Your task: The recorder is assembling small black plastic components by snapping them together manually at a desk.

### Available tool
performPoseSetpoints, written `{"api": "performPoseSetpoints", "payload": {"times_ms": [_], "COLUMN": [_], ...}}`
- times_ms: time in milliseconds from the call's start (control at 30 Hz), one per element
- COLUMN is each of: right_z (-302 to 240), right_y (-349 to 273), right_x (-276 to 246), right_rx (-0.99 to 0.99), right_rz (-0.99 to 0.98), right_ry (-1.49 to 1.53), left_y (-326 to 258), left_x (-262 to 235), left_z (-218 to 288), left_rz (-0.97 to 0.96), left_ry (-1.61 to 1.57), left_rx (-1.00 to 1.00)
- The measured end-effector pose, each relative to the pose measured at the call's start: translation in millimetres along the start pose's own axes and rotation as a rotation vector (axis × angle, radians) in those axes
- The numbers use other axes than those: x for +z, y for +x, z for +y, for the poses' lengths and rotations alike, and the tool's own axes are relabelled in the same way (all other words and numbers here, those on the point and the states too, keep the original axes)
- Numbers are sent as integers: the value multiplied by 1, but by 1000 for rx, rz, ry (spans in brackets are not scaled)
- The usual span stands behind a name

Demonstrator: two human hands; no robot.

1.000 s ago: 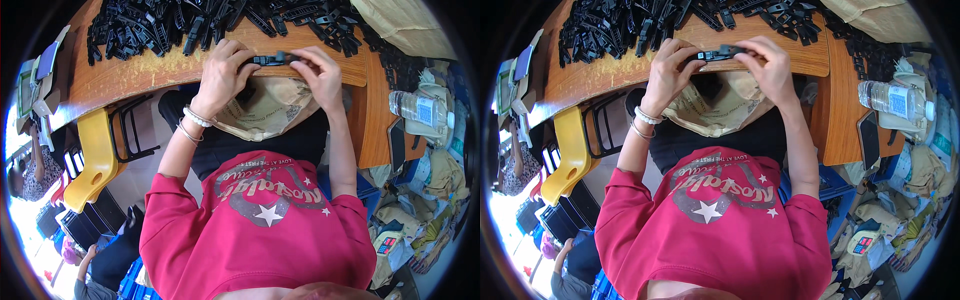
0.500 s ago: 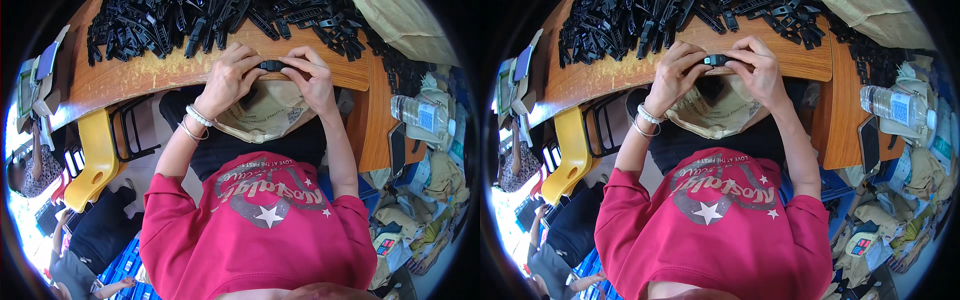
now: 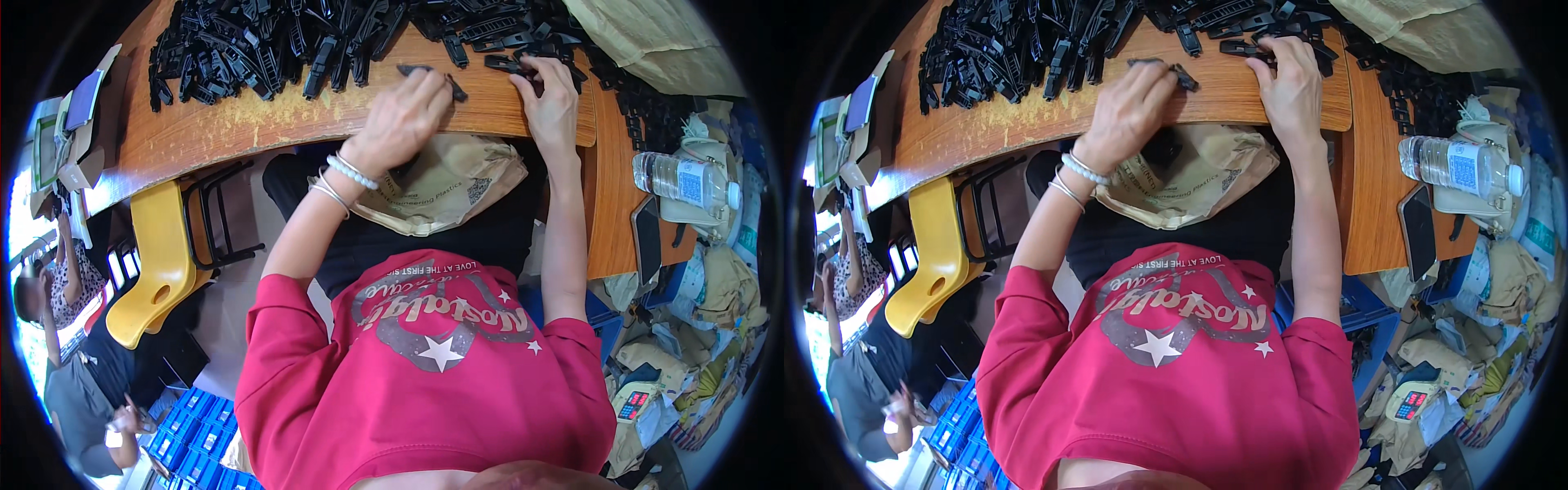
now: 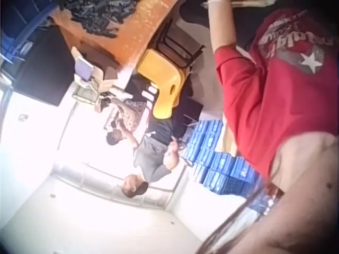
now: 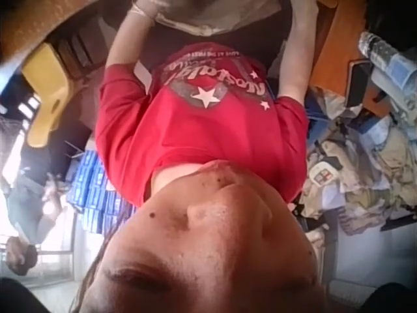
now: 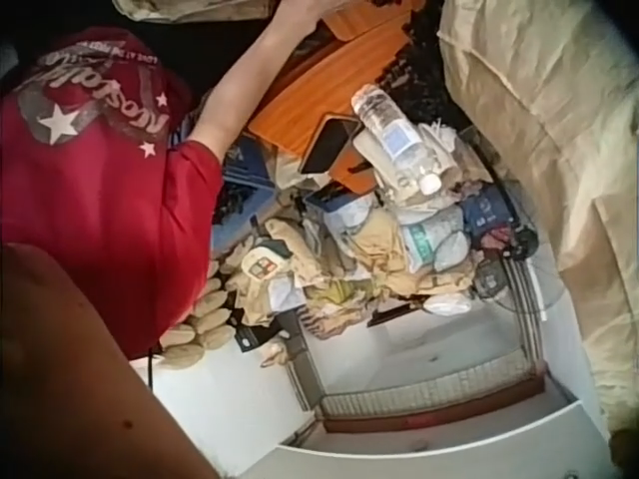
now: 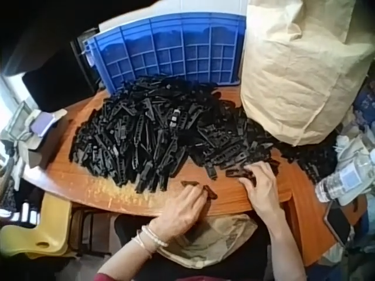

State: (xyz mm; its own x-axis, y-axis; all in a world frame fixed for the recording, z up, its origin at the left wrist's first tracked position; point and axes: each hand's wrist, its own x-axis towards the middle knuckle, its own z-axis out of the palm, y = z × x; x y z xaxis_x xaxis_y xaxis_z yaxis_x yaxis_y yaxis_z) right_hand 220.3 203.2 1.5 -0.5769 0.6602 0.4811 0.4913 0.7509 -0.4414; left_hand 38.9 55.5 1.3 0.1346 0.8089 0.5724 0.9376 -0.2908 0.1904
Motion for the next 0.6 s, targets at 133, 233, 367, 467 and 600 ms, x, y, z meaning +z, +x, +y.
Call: {"api": "performPoseSetpoints", "payload": {"times_ms": [133,233,367,467,600], "right_z": [-2,12,15,7,4], "right_y": [-7,-10,-11,-11,-10], "right_x": [-11,-23,-22,-12,-1], "right_rx": [37,-24,-92,-130,-188], "right_rz": [-38,-56,-68,20,-26], "right_ry": [110,-29,-90,90,63], "left_y": [-22,-11,-13,-12,-11], "left_x": [-2,-11,-7,-7,-8], "left_z": [7,6,-6,-3,0], "left_rz": [34,144,101,73,87], "left_ry": [-46,-89,-218,-324,-295], "left_rx": [27,-143,-310,-299,-306]}}
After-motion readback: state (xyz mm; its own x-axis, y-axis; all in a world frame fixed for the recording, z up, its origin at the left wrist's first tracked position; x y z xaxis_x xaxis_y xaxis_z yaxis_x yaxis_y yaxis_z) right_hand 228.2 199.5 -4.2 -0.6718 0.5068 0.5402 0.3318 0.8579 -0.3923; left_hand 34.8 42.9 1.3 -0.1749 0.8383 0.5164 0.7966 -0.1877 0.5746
